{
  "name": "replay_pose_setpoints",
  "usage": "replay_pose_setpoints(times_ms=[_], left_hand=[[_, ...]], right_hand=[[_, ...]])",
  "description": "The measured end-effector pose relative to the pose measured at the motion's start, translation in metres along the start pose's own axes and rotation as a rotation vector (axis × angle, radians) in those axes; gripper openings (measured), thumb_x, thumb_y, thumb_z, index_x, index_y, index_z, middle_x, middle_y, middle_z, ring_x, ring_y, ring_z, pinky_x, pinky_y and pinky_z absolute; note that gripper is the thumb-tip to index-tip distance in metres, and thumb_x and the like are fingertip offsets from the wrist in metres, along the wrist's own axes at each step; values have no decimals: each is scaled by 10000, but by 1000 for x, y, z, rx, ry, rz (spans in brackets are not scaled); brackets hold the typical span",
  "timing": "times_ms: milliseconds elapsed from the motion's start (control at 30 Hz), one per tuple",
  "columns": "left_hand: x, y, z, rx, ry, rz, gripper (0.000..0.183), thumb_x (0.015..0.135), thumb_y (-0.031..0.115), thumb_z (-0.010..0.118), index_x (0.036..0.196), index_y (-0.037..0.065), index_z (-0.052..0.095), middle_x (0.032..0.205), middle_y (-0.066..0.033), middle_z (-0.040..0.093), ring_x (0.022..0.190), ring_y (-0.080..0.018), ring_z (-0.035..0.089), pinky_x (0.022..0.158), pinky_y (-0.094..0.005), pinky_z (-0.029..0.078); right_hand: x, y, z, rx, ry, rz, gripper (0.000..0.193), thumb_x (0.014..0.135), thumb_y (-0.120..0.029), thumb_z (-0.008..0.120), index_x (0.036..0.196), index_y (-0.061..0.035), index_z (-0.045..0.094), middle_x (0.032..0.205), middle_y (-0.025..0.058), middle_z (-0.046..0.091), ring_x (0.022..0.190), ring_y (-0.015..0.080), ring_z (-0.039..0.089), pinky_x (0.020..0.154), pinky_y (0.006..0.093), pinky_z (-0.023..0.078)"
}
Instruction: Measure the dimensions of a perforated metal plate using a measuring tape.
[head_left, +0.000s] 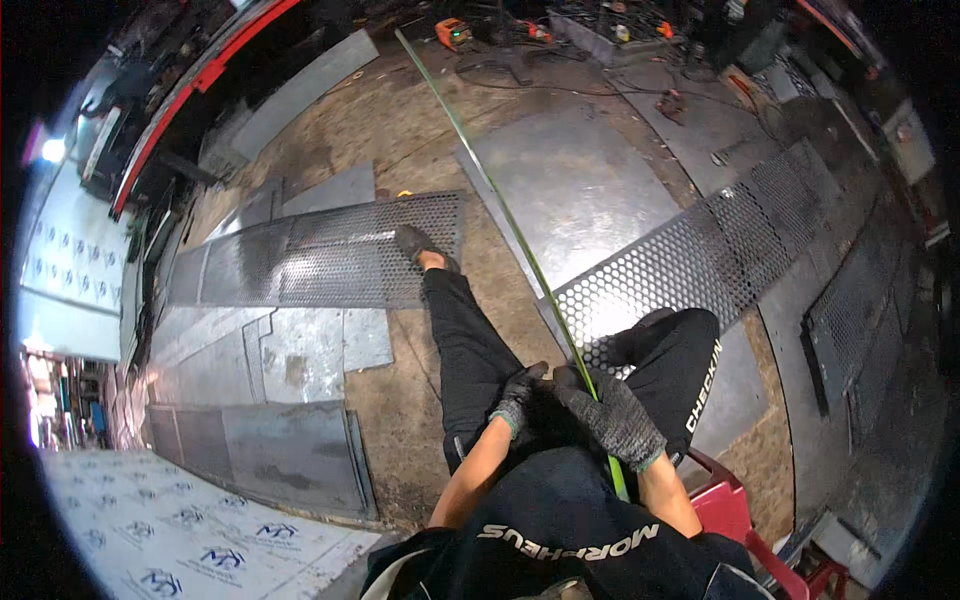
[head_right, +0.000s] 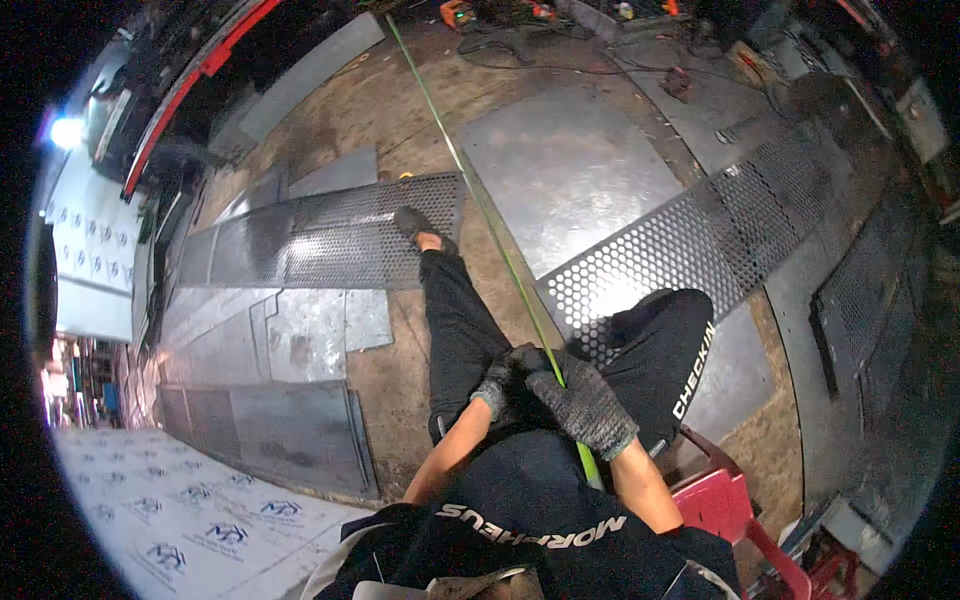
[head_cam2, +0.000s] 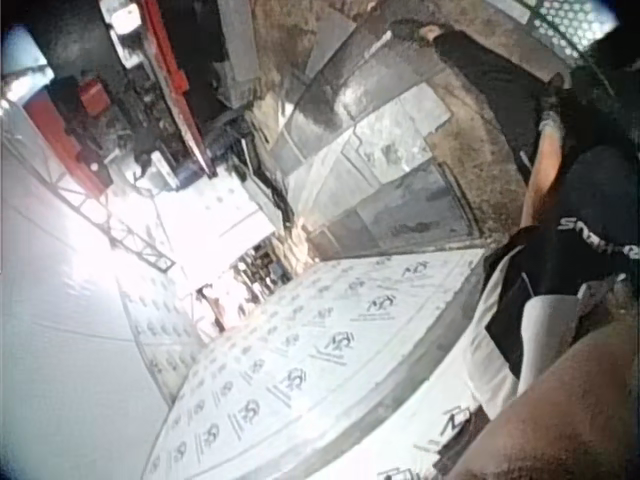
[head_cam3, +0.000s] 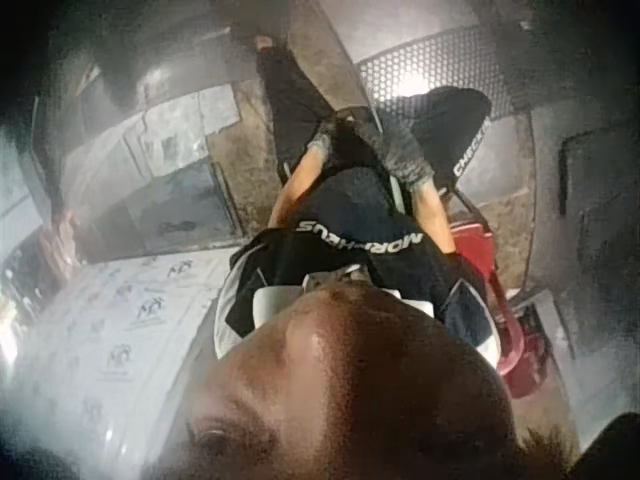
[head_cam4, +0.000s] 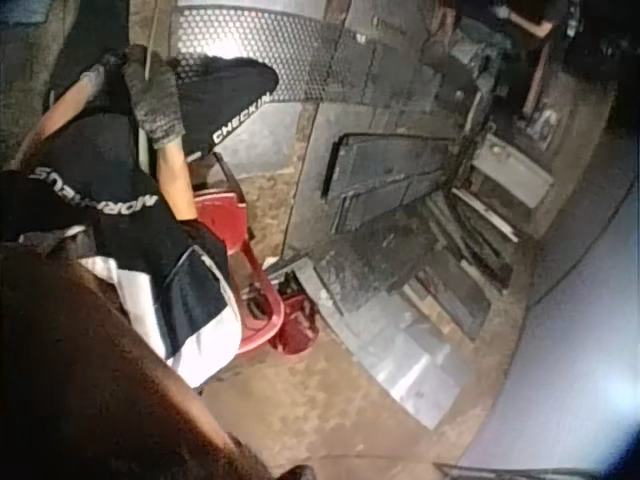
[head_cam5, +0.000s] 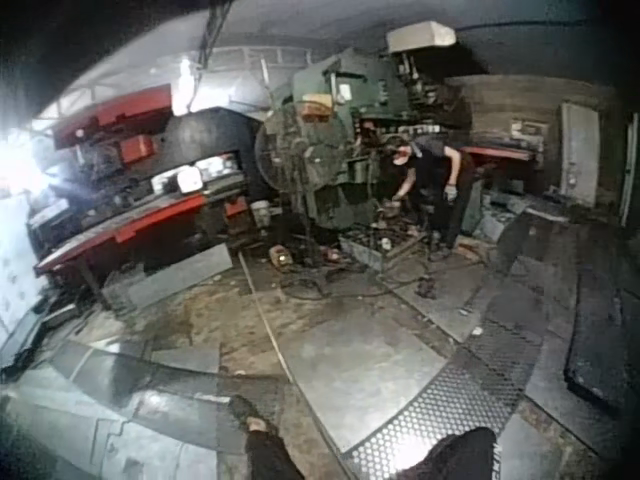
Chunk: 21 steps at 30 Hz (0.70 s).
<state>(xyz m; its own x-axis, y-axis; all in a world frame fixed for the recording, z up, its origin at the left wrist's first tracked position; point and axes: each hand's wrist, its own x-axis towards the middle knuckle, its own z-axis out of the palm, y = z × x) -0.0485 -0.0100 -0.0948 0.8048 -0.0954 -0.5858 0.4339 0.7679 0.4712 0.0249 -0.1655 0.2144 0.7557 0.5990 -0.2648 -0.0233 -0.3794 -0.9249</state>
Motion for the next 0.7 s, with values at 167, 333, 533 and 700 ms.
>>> replay_pose_setpoints(times_ms=[167,333,533,700], left_hand=[[-24,40,72,92,306,-65,366,877,334,569,1025,4,629,876,-93,634,723,-227,554,720,-336,440],[-38,53,83,-153,288,-198,321,885,313,558,998,22,631,848,-50,618,719,-193,545,721,-319,441],[-36,54,86,97,349,-41,280,900,334,534,874,66,611,795,-37,587,682,-178,513,672,-317,427],[-28,49,76,-192,306,-307,269,888,337,549,910,79,623,804,-32,586,703,-167,525,664,-298,431]], right_hand=[[-4,3,-1,95,-28,3,360,865,-248,613,1125,-1,587,1004,229,629,958,354,608,839,378,456],[-1,-13,-4,87,-48,11,360,864,-249,619,1127,-5,592,1011,219,633,956,330,618,841,366,460],[-7,-27,-8,87,-34,15,333,868,-199,623,1135,-1,595,1045,177,653,971,257,627,844,342,469],[-10,-33,-17,224,125,-43,268,863,-143,614,1078,17,612,994,128,667,931,207,620,830,323,468]])
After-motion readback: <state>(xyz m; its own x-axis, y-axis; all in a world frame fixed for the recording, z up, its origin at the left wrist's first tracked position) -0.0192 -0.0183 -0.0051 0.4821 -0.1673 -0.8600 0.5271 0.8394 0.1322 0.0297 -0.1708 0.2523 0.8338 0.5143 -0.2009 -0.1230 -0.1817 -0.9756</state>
